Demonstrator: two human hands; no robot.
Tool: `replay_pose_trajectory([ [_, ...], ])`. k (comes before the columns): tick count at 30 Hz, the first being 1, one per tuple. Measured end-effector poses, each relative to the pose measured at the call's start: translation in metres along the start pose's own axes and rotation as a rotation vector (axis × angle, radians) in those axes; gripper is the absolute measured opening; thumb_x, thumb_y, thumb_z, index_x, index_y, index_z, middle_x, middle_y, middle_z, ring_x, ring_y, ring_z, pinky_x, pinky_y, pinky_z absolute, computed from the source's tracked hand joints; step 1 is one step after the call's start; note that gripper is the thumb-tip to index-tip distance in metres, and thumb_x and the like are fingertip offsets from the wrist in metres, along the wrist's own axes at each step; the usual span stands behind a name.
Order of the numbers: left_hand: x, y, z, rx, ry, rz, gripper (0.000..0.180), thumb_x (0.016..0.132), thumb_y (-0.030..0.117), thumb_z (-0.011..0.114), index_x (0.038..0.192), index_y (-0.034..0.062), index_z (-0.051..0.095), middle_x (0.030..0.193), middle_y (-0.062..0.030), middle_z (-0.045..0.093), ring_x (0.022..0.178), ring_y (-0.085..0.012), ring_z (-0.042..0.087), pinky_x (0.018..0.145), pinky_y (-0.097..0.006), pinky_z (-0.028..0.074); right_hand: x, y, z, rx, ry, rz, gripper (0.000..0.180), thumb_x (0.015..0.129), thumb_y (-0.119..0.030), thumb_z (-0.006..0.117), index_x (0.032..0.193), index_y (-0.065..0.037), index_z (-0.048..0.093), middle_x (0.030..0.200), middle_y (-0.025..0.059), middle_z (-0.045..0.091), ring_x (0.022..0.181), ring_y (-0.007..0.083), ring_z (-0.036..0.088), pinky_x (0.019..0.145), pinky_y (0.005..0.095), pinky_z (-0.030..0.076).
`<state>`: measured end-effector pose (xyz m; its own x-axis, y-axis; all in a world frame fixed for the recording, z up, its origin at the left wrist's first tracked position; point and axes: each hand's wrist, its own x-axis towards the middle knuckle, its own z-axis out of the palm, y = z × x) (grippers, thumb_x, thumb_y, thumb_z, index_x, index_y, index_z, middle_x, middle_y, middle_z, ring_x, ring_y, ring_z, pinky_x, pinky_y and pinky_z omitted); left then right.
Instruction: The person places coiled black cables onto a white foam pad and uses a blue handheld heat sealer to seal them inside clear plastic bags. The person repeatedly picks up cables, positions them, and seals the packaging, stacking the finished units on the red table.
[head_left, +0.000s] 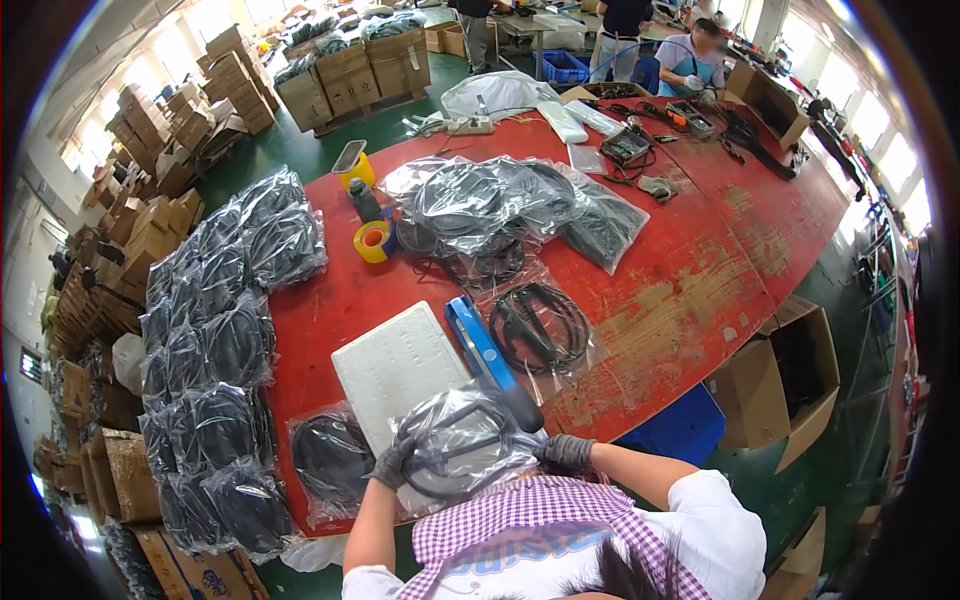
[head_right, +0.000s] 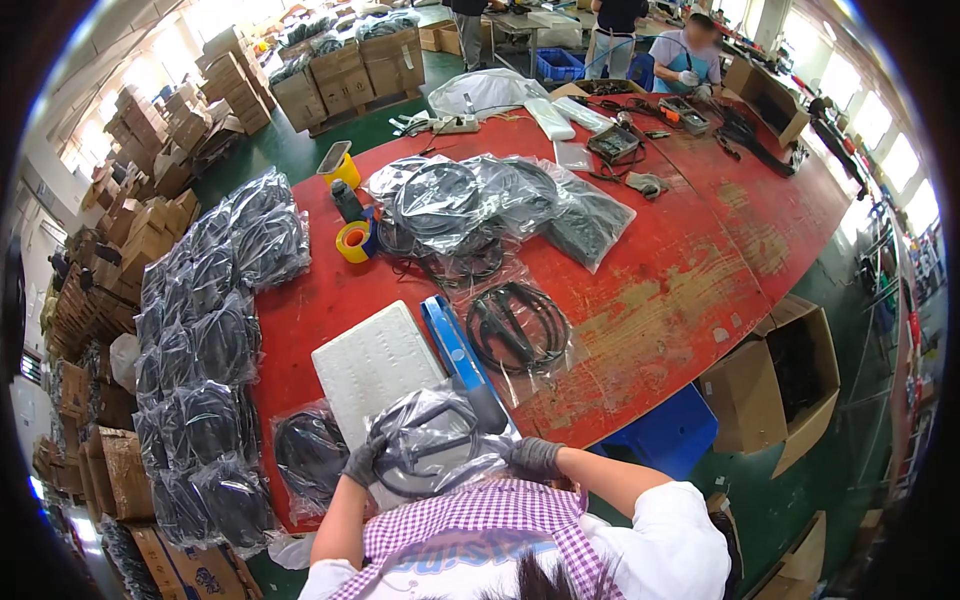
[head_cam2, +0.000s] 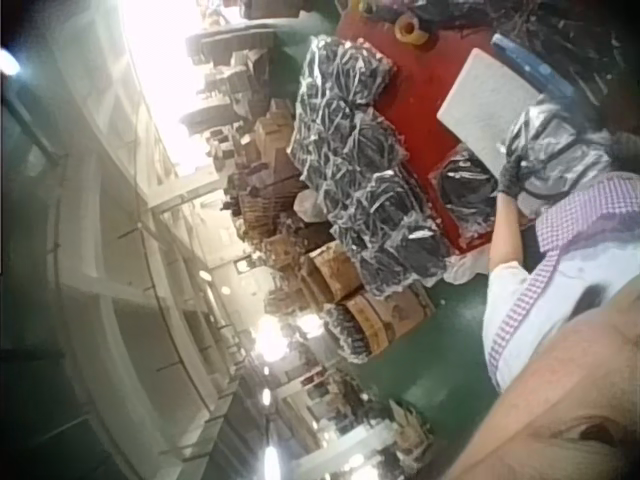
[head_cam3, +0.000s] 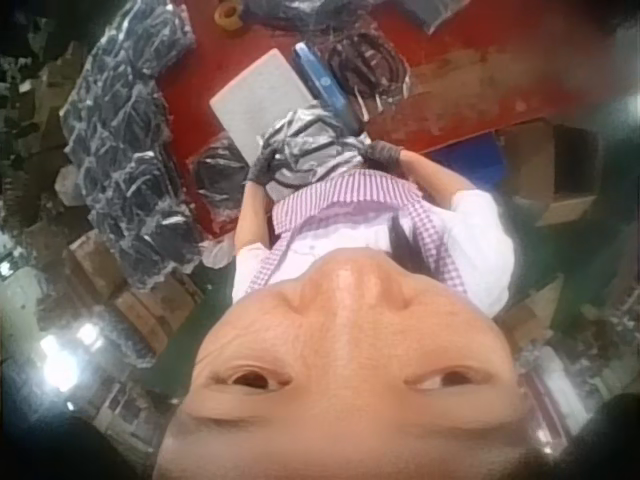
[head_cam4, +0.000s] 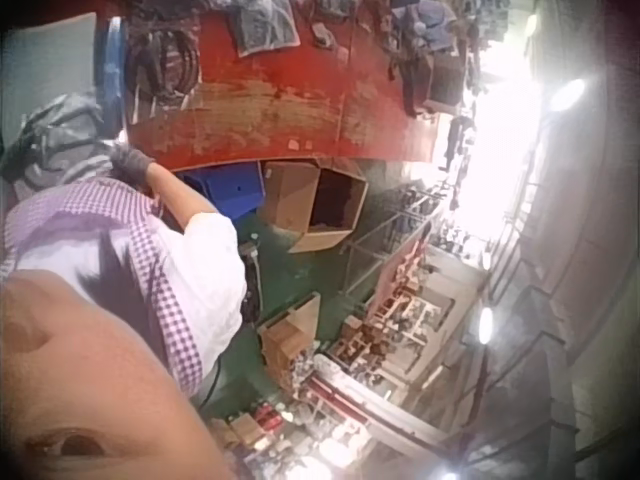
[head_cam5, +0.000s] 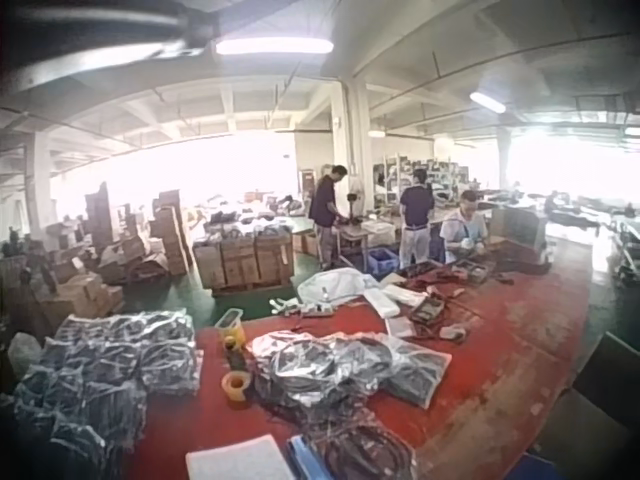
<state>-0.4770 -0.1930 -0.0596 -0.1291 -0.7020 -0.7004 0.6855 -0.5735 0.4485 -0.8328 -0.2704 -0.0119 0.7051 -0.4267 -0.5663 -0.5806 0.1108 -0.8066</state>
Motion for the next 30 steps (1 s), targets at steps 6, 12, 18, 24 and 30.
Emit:
replay_pose_trajectory([
  [6,0.057,0.039,0.021,0.121,0.160,0.142,0.028,0.073,0.016,0.061,0.098,0.0070,0.054,0.081,-0.0053,0.056,0.068,-0.0163,0.057,0.059,-0.029,0.051,0.047,0.021,-0.035,0.097,0.210,0.080,0.031,0.083,-0.030,0.041,0.072,-0.007,0.058,0.061,0.0080,0.056,0.049,0.0145,0.051,0.048,0.0289,0.043],
  [12,0.100,0.057,-0.006,0.179,0.187,0.187,0.040,0.074,0.020,0.062,0.110,0.0104,0.050,0.097,-0.0044,0.054,0.084,-0.0154,0.052,0.067,-0.028,0.047,0.100,0.073,-0.072,-1.191,0.457,-0.106,0.031,0.082,-0.029,0.036,0.088,-0.008,0.058,0.087,0.0178,0.058,0.080,0.0308,0.056,0.068,0.0403,0.043],
  [18,0.088,0.059,-0.014,0.069,0.221,0.253,0.020,0.076,0.012,0.059,0.095,0.0108,0.055,0.079,-0.0012,0.058,0.064,-0.0134,0.055,0.058,-0.028,0.050,0.052,-0.100,-0.047,-0.525,0.715,-0.181,0.056,0.075,-0.044,0.050,0.108,0.001,0.048,0.111,0.0238,0.046,0.106,0.0367,0.042,0.089,0.0396,0.034],
  [24,0.086,0.059,-0.018,0.110,0.258,0.264,0.019,0.076,0.014,0.059,0.095,0.0105,0.056,0.079,-0.0010,0.057,0.066,-0.0127,0.055,0.057,-0.027,0.049,0.070,-0.044,0.013,-0.939,0.721,-0.207,0.052,0.073,-0.035,0.053,0.113,-0.003,0.045,0.127,0.0253,0.028,0.118,0.0386,0.026,0.097,0.0433,0.023],
  [30,0.084,0.055,-0.030,-0.047,0.272,0.243,0.029,0.079,0.029,0.056,0.101,0.0093,0.055,0.090,-0.0047,0.060,0.076,-0.0168,0.058,0.065,-0.031,0.050,0.078,-0.006,0.015,-0.741,0.774,-0.437,0.029,0.068,-0.020,0.056,0.094,-0.008,0.057,0.123,0.0207,0.036,0.113,0.0383,0.034,0.092,0.0433,0.032],
])
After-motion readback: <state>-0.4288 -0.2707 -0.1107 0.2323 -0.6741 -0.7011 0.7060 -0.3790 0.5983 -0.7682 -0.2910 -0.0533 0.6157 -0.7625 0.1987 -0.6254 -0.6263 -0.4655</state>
